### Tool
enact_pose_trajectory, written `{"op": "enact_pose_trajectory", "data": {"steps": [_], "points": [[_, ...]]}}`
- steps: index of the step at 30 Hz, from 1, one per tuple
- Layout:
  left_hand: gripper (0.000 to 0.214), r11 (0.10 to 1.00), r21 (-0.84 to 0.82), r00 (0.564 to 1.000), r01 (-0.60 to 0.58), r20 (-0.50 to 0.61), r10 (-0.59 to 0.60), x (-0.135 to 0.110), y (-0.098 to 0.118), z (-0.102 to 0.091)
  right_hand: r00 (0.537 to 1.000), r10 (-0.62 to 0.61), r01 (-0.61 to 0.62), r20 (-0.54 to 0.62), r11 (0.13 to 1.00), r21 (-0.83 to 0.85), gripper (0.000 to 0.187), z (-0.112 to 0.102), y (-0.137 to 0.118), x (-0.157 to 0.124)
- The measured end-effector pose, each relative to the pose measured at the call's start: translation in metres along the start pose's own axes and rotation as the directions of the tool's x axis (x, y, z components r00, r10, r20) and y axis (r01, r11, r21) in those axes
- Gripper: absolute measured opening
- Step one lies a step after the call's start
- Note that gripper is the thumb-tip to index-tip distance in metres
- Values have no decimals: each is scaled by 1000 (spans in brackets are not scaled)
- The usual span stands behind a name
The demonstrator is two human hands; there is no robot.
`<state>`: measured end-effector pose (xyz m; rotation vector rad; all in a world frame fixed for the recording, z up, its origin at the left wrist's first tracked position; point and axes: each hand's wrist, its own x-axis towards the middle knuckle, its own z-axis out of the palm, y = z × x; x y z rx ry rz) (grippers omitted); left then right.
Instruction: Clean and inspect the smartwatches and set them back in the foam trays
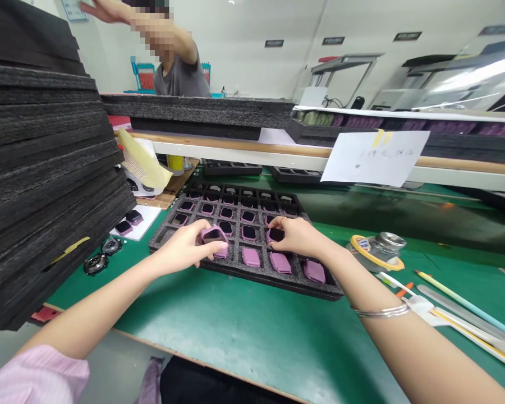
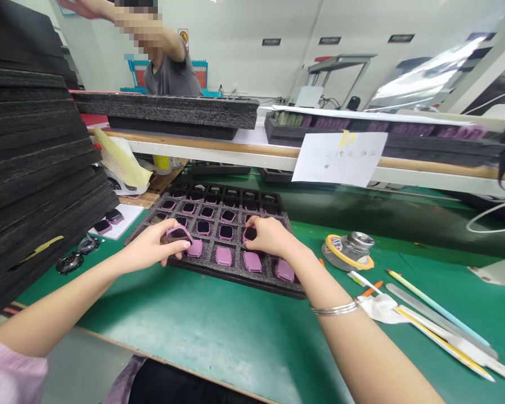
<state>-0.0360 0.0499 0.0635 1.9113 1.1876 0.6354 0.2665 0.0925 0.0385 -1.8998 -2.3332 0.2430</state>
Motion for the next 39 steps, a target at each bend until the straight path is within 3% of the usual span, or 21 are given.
{"op": "enact_pose_trajectory", "data": {"steps": [2,3,5,7,9,13,15,17,22,24,28,30,34,39], "points": [[41,939,-345,998,4,55,15,-4,14,14,994,26,-20,-107,998,54,37,8,3,-9],[39,858,-512,994,47,112,13,-5,20,22,986,43,-29,-161,996,85,40,13,4,-13],[33,591,-775,967,224,251,-38,-5,27,38,960,75,-35,-270,988,153,43,22,5,-22],[28,374,-858,936,352,335,-110,-3,27,53,924,91,-9,-371,976,217,44,28,3,-31],[27,300,-866,916,400,364,-171,-2,23,66,883,92,39,-461,963,267,46,30,-5,-42],[36,247,-864,893,438,388,-228,-5,12,80,800,20,231,-600,912,338,46,26,-38,-71],[49,249,-862,895,442,408,-178,-7,9,81,757,-126,425,-641,840,337,47,25,-58,-85],[62,278,-854,897,441,433,-93,-10,8,81,731,-263,540,-630,787,298,49,27,-72,-95],[65,383,-844,923,375,376,-75,-16,6,85,796,-337,537,-503,775,332,65,42,-80,-101],[63,385,-849,929,362,364,-71,-18,7,87,792,-344,553,-505,755,353,71,47,-80,-100],[71,326,-812,846,484,530,63,-22,10,83,779,-301,578,-549,684,445,81,46,-84,-102],[68,328,-814,842,479,532,91,-23,11,81,782,-268,578,-563,649,495,83,42,-87,-104],[59,366,-849,906,381,421,34,-25,13,81,756,-246,606,-607,613,507,69,38,-89,-105],[64,396,-837,913,378,407,-11,-25,15,83,745,-222,609,-630,612,505,53,41,-87,-105]]}}
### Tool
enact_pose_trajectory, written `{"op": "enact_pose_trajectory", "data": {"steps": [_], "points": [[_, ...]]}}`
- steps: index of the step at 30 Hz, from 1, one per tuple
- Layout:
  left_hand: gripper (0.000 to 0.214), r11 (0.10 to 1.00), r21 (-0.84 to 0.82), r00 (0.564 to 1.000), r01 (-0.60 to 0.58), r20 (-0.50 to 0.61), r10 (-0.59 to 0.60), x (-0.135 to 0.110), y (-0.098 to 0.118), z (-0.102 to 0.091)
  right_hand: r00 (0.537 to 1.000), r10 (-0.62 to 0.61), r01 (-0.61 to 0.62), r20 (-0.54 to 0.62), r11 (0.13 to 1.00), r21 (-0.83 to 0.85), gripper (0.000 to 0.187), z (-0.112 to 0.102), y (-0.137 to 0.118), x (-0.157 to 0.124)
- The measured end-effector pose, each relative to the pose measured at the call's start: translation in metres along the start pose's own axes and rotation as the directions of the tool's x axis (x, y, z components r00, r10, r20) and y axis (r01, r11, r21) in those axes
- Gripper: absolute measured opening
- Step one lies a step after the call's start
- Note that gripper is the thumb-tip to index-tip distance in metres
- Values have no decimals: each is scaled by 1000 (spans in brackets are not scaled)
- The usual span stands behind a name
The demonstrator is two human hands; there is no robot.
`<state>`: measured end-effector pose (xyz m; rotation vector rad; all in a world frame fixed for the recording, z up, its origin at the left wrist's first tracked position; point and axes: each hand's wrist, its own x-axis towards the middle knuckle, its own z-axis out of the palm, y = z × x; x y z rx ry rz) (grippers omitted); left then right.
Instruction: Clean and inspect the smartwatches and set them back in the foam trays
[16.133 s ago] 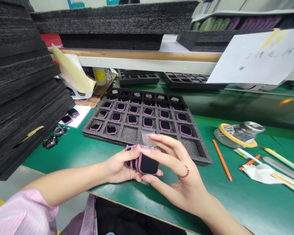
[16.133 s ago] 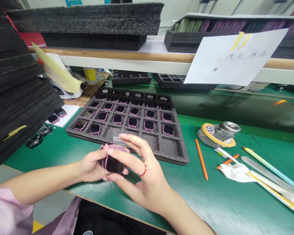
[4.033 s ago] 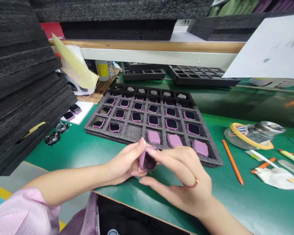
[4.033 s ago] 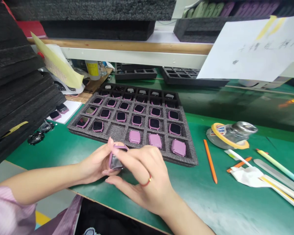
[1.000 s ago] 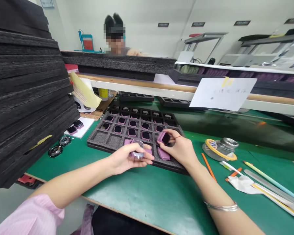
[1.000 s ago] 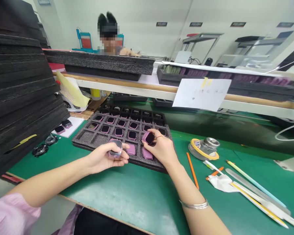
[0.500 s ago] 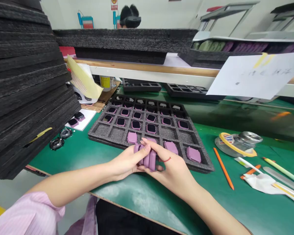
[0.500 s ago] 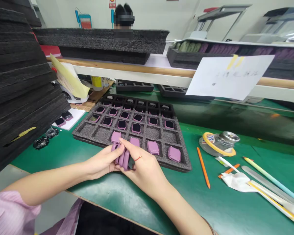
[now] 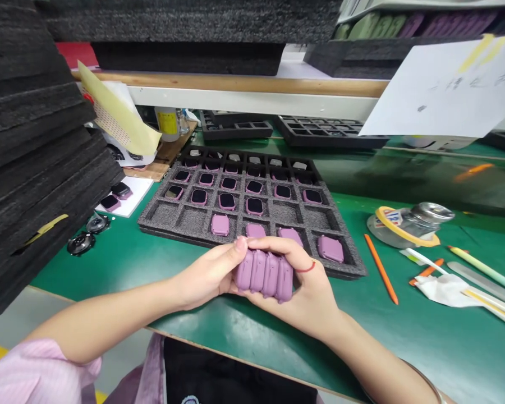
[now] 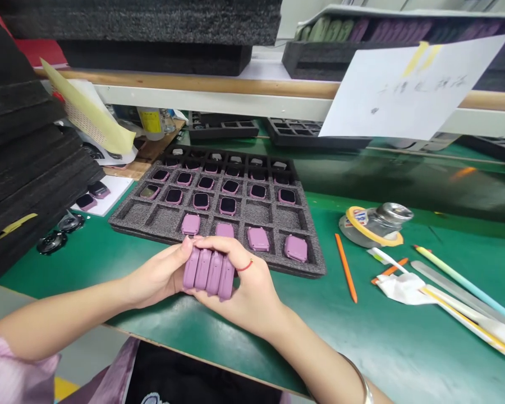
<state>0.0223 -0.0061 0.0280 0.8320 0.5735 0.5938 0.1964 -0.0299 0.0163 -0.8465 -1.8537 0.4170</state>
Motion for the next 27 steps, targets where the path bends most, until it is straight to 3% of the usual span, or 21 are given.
{"op": "enact_pose_trajectory", "data": {"steps": [5,9,13,20,23,27], "points": [[68,997,76,1000,-16,24,14,0,2,-1,1000,10,-10,-2,999,31,55,1,1,-2],[45,958,256,989,-132,105,108,-1,4,-1,999,43,-47,30,992,118,57,2,4,-5],[38,924,357,990,-136,92,111,-2,5,0,999,31,-34,24,989,141,61,2,6,-7],[33,933,310,982,-182,105,156,-2,5,-4,999,4,-6,32,998,67,60,2,3,-5],[34,926,348,988,-143,100,115,-5,9,-7,998,4,-7,57,999,48,59,-1,2,-3],[53,950,299,984,-92,175,40,-8,11,-7,998,6,-11,65,998,67,58,-6,2,-2]]}}
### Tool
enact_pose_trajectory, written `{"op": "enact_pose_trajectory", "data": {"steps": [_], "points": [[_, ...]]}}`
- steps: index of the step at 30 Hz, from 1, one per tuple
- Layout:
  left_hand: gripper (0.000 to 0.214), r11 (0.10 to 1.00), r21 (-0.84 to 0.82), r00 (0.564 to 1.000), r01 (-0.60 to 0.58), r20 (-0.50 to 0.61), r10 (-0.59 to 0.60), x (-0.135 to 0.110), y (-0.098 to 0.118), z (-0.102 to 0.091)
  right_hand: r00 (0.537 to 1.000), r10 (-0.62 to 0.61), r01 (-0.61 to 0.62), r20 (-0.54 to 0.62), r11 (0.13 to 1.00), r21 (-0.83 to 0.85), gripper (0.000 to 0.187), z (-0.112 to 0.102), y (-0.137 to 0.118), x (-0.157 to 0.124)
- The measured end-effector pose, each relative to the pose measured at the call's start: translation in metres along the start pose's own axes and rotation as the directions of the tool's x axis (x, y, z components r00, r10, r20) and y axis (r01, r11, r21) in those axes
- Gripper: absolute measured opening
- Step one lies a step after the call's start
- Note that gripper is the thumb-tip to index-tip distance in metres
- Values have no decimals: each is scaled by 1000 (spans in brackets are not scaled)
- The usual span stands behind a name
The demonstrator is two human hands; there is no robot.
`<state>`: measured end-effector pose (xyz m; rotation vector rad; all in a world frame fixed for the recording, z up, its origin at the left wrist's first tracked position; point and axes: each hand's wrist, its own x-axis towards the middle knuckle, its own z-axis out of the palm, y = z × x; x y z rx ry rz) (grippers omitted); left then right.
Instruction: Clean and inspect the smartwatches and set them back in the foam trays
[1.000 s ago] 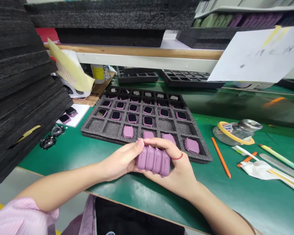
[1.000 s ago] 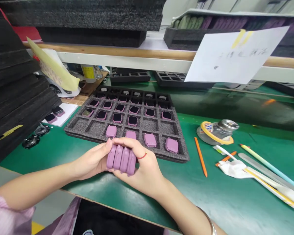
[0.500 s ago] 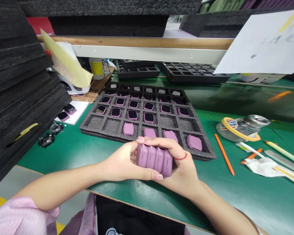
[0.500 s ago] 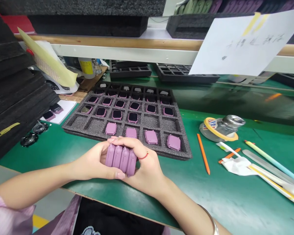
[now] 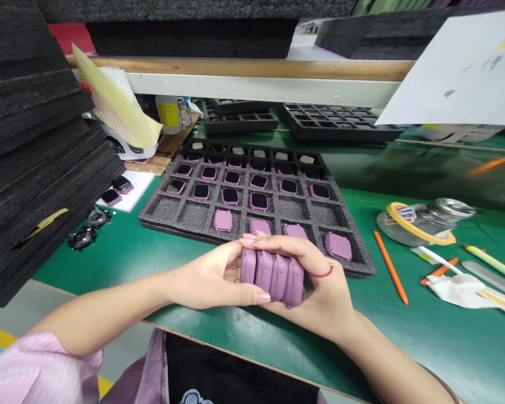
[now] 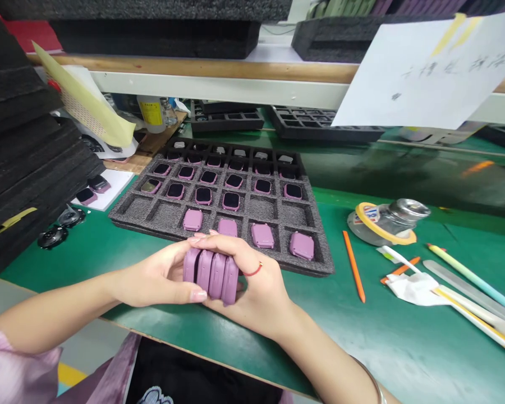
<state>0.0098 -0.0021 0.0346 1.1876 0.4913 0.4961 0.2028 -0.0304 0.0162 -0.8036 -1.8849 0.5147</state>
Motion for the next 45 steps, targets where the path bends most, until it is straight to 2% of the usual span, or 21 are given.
{"op": "enact_pose_trajectory", "data": {"steps": [6,12,17,21,25,28,32,34,36,39,45], "points": [[49,998,-66,998,-20,55,24,3,-4,2,1000,-6,7,-19,1000,7,61,1,3,-1],[44,996,-78,997,-51,49,55,4,-1,3,1000,-15,15,-27,1000,-18,59,1,3,-3],[42,999,10,999,-43,16,43,5,3,5,999,-34,33,-26,999,-42,74,2,1,-3],[45,993,92,994,-71,-72,78,6,2,8,998,-63,63,0,997,-45,83,4,-1,-3],[25,988,45,983,-150,-97,154,10,-5,11,996,-82,84,41,996,-44,95,12,0,-4],[36,992,4,986,-129,-109,128,12,-8,11,993,-98,105,68,989,-101,101,19,3,-5],[27,999,26,993,-41,-107,44,11,-5,12,993,-106,111,59,990,-86,100,22,4,-3],[28,993,105,986,-63,-150,78,8,-2,13,992,-110,113,57,992,-49,99,19,3,-3],[43,982,173,978,-70,-180,102,6,0,13,994,-91,93,56,995,-27,98,17,2,-3],[53,980,187,974,-73,-196,110,6,-1,11,996,-71,72,51,997,-7,99,15,1,-3],[42,976,188,981,-112,-136,138,8,-4,9,996,-68,66,55,997,38,96,15,3,-3]]}}
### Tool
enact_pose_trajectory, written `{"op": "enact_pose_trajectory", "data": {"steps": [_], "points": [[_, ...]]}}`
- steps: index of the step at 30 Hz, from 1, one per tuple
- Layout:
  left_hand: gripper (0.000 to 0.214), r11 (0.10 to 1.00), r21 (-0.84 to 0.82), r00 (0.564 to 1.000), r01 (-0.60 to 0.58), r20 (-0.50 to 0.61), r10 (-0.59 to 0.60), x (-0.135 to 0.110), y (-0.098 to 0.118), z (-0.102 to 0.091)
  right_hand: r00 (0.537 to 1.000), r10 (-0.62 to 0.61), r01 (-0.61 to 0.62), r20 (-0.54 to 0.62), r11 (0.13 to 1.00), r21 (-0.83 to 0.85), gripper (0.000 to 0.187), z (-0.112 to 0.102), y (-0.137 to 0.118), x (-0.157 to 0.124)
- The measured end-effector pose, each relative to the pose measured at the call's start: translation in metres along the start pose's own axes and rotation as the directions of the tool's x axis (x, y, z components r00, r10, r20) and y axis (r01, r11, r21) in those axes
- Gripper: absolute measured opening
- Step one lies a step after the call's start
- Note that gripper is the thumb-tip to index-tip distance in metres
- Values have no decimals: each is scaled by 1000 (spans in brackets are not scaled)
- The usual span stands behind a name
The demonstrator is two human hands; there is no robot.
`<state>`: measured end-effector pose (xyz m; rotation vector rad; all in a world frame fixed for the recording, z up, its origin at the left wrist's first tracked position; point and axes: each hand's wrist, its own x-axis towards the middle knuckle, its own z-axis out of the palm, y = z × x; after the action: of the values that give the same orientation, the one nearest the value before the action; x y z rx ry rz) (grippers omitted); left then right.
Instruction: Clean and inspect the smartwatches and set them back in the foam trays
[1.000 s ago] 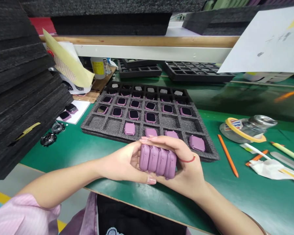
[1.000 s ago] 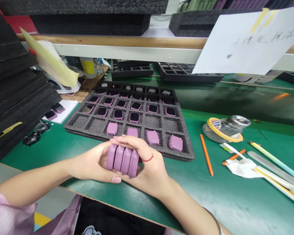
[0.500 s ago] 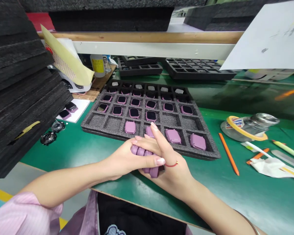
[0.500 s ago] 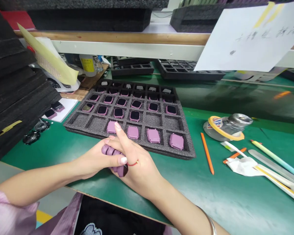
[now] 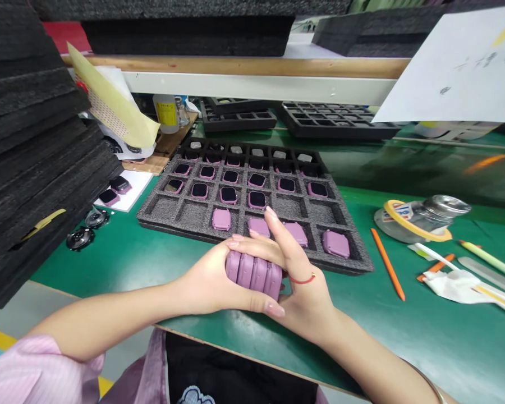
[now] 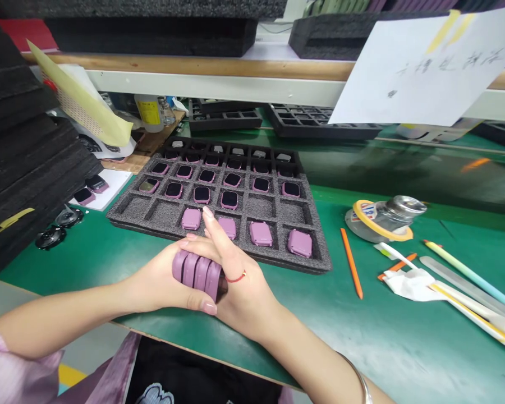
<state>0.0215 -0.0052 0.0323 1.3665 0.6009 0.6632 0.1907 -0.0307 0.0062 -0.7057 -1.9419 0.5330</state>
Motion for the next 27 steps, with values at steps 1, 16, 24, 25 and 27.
{"op": "enact_pose_trajectory", "data": {"steps": [1,16,24,25,27], "points": [[42,1000,0,1000,0,0,0,0,0,0,1000,-5,5,1,1000,4,94,0,1,0],[41,842,438,911,-314,-111,398,-11,-1,0,861,507,-436,27,711,552,69,-10,3,2],[41,767,490,884,-413,14,467,-8,-8,-2,741,603,-653,295,545,526,96,-7,-3,2],[42,754,480,871,-448,46,488,-7,-11,-4,746,605,-649,278,564,511,101,-6,-5,4],[49,701,483,829,-525,104,549,-3,-19,-7,753,612,-639,240,595,487,110,-4,-11,8]]}}
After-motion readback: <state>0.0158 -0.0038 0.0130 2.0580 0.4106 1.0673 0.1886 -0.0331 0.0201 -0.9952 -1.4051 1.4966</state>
